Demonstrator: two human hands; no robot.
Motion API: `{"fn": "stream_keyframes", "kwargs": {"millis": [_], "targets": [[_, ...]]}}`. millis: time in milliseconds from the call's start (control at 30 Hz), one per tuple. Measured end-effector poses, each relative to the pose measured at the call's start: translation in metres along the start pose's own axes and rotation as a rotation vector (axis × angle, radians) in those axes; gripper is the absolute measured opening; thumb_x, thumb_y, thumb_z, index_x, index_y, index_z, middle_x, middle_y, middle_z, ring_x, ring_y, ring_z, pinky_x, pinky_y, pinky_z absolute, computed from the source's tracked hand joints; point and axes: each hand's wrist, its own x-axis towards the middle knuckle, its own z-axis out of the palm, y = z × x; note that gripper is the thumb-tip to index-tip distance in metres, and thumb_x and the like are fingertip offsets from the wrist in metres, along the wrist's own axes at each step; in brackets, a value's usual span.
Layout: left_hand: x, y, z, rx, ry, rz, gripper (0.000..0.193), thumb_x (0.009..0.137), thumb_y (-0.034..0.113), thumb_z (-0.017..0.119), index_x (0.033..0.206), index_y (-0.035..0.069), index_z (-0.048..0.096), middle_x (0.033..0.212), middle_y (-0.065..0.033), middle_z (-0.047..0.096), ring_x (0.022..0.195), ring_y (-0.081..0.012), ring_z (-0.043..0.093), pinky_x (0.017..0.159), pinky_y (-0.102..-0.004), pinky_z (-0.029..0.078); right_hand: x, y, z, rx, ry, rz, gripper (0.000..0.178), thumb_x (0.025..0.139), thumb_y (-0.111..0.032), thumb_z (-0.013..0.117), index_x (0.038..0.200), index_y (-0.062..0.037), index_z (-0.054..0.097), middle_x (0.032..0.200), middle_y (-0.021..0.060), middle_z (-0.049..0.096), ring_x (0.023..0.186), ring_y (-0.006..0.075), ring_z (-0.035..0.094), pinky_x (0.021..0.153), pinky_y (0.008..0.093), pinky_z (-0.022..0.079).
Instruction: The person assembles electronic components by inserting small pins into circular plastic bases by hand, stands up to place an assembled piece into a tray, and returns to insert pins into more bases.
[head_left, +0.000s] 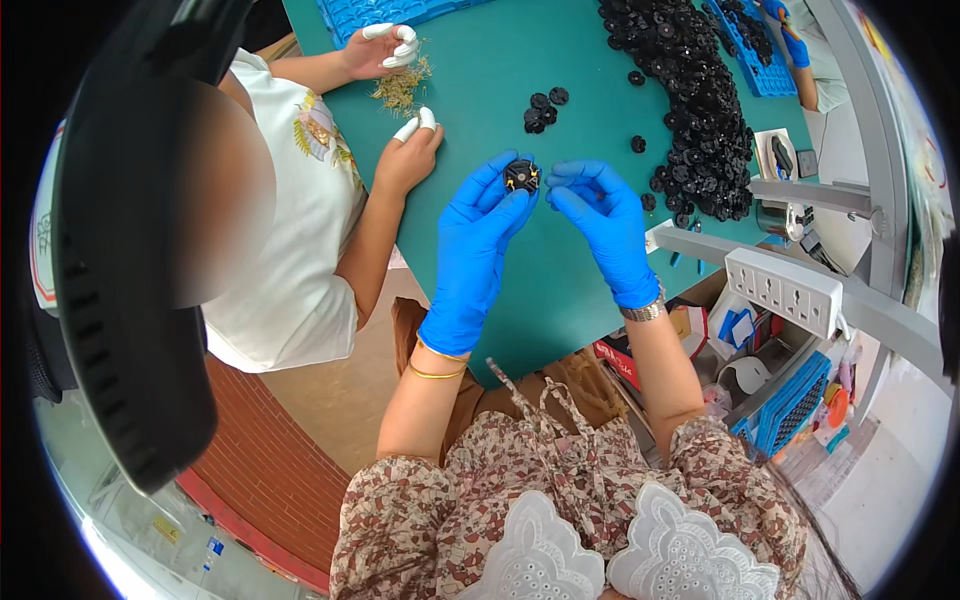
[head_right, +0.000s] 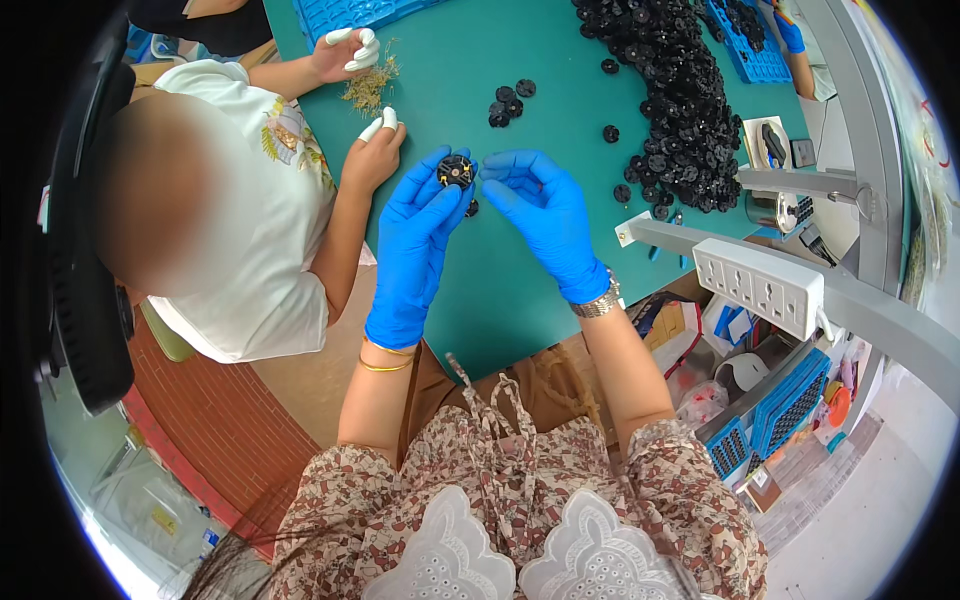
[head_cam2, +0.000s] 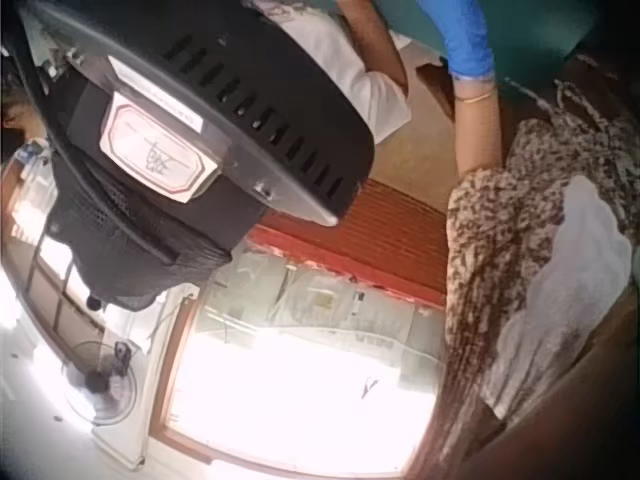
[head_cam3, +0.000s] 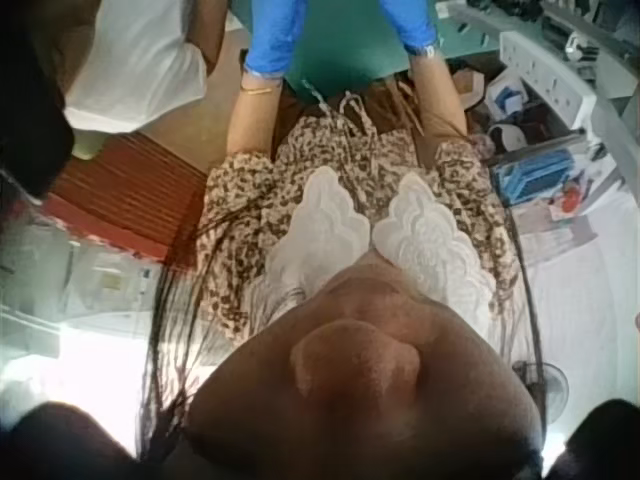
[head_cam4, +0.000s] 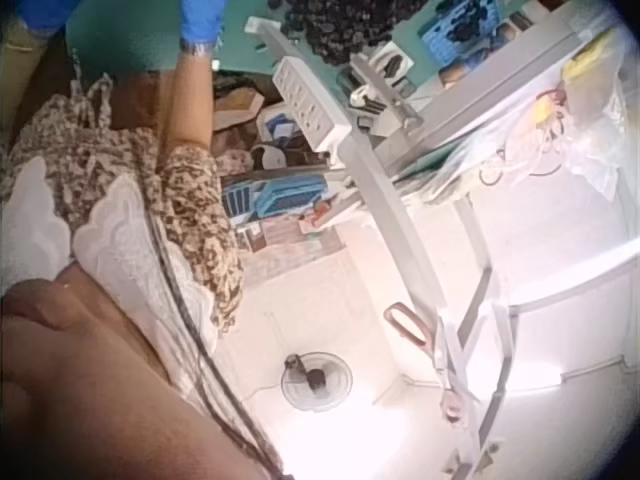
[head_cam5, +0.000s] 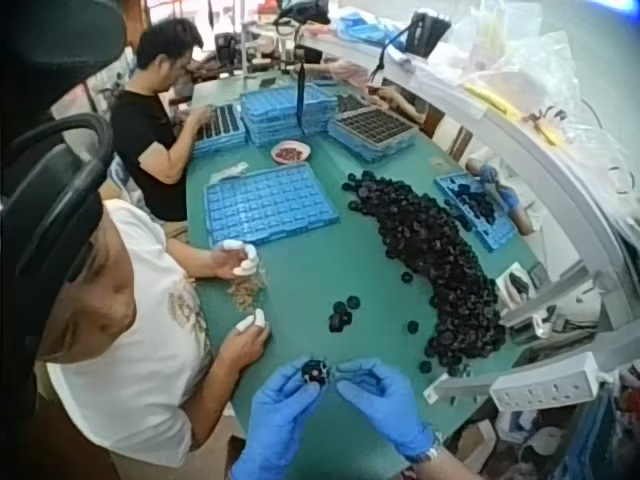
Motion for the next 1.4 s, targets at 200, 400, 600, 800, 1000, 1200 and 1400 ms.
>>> {"fn": "stream_keyframes", "kwargs": {"millis": [200,400,600,800,1000,1200,1400], "targets": [[-0.001,0.004,0.003,0.154,-0.013,0.034,0.039,0.082,-0.004,0.056,0.12,-0.001,0.049,0.113,-0.0113,0.057,0.1,-0.013,0.055,0.086,-0.0226,0.046,0.007,-0.023,-0.009,-0.725,-0.119,-0.418,0.017,0.076,-0.009,0.065,0.093,-0.007,0.064,0.083,0.0061,0.061,0.071,0.0157,0.061,0.065,0.0268,0.048],[-0.003,0.006,-0.001,0.355,-0.03,0.019,0.036,0.08,-0.002,0.059,0.116,-0.002,0.053,0.107,-0.0106,0.06,0.095,-0.013,0.057,0.083,-0.0233,0.047,0.015,-0.03,-0.013,-1.072,-0.276,-0.641,0.013,0.076,-0.017,0.064,0.088,-0.0141,0.066,0.08,0.0064,0.06,0.063,0.0239,0.058,0.055,0.0304,0.046],[-0.001,0.021,-0.009,0.448,-0.132,-0.159,0.038,0.079,0.0,0.061,0.116,-0.004,0.052,0.106,-0.0119,0.06,0.092,-0.0132,0.058,0.081,-0.0233,0.048,0.011,-0.03,-0.021,-1.058,-0.408,-0.463,0.011,0.077,-0.018,0.063,0.085,-0.0105,0.065,0.079,0.0072,0.06,0.066,0.0226,0.058,0.062,0.0282,0.046],[-0.001,0.023,-0.011,0.36,-0.116,-0.209,0.039,0.079,0.001,0.06,0.117,-0.006,0.051,0.105,-0.013,0.061,0.091,-0.0135,0.058,0.079,-0.0233,0.048,0.002,-0.009,-0.031,-0.363,-0.321,-0.008,0.013,0.083,-0.012,0.06,0.091,-0.002,0.061,0.078,0.0037,0.06,0.076,0.0114,0.057,0.07,0.0236,0.046],[-0.002,0.016,-0.021,0.269,-0.066,-0.213,0.039,0.082,0.0,0.057,0.121,-0.004,0.048,0.111,-0.0119,0.057,0.099,-0.0167,0.057,0.087,-0.0248,0.047,0.004,0.068,-0.058,-0.276,-0.088,0.179,0.013,0.084,-0.013,0.058,0.091,-0.0026,0.061,0.081,0.0043,0.061,0.076,0.0137,0.058,0.07,0.0265,0.046],[-0.006,0.01,-0.033,0.24,-0.013,-0.204,0.039,0.082,-0.001,0.056,0.12,-0.004,0.048,0.112,-0.0146,0.056,0.099,-0.0176,0.057,0.086,-0.0264,0.049,0.005,0.134,-0.089,-1.189,-0.166,-0.269,0.016,0.081,-0.019,0.056,0.087,-0.006,0.063,0.086,0.0099,0.061,0.073,0.0274,0.057,0.07,0.0359,0.046],[-0.009,0.006,-0.043,0.274,0.019,-0.187,0.039,0.083,0.0,0.056,0.121,-0.004,0.046,0.113,-0.0137,0.055,0.102,-0.0198,0.056,0.09,-0.0284,0.046,-0.002,0.141,-0.101,-0.66,-0.012,-0.029,0.015,0.082,-0.017,0.057,0.091,-0.0075,0.064,0.084,0.0097,0.064,0.072,0.0242,0.06,0.072,0.0328,0.044]]}}
